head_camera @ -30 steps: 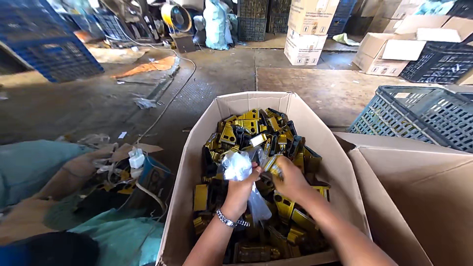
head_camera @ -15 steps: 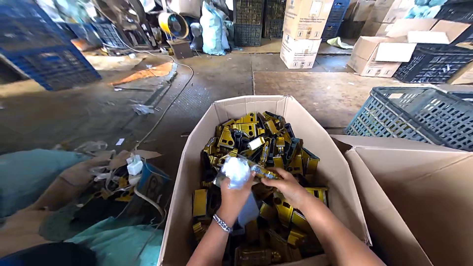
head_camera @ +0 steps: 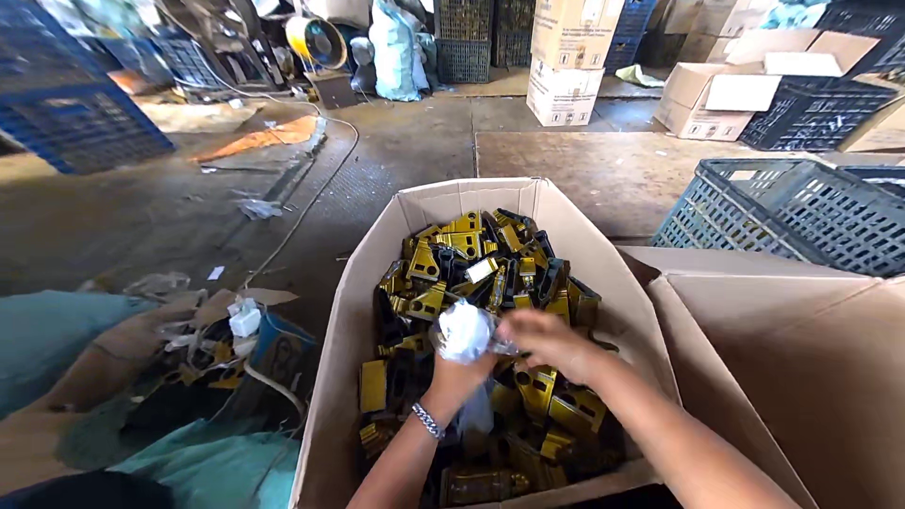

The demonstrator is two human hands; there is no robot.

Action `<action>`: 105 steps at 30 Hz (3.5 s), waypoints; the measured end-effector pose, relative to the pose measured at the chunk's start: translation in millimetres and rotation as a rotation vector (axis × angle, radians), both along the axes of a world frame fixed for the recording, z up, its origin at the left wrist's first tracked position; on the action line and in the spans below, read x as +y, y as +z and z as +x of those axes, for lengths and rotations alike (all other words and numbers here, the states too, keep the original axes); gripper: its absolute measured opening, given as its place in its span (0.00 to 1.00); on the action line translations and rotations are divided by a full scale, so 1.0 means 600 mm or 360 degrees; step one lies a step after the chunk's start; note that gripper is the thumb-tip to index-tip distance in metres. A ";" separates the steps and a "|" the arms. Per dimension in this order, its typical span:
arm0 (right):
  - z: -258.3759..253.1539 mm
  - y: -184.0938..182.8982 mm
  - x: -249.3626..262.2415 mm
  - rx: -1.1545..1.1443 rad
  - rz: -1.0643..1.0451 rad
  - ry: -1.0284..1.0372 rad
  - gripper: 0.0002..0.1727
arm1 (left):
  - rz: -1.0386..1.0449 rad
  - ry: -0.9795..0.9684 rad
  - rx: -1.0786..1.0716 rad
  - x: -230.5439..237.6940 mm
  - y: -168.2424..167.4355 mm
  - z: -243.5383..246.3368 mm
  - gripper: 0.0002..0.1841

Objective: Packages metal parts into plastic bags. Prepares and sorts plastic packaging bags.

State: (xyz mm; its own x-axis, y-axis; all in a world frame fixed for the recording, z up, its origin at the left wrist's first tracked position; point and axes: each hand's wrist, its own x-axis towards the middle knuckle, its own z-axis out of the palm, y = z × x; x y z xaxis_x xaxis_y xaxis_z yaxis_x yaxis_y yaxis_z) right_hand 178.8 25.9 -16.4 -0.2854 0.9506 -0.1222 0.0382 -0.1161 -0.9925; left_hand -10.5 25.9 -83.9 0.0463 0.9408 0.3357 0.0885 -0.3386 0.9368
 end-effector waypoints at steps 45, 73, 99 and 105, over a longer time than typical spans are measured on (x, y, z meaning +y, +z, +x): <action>0.118 -0.032 0.008 -0.0855 -0.0075 -0.0268 0.27 | 0.0334 0.0404 0.0442 0.028 0.000 -0.042 0.24; -0.049 -0.021 0.033 -0.0197 -0.0399 -0.0093 0.35 | 0.0170 0.0590 0.0214 0.023 0.019 -0.034 0.24; -0.017 -0.012 0.010 -0.0316 -0.0099 0.0147 0.18 | -0.0075 0.0012 -0.0096 -0.011 0.004 0.025 0.31; -0.014 -0.026 0.010 -0.0378 -0.0019 0.0107 0.17 | -0.0087 -0.0058 -0.0035 -0.017 0.000 0.027 0.39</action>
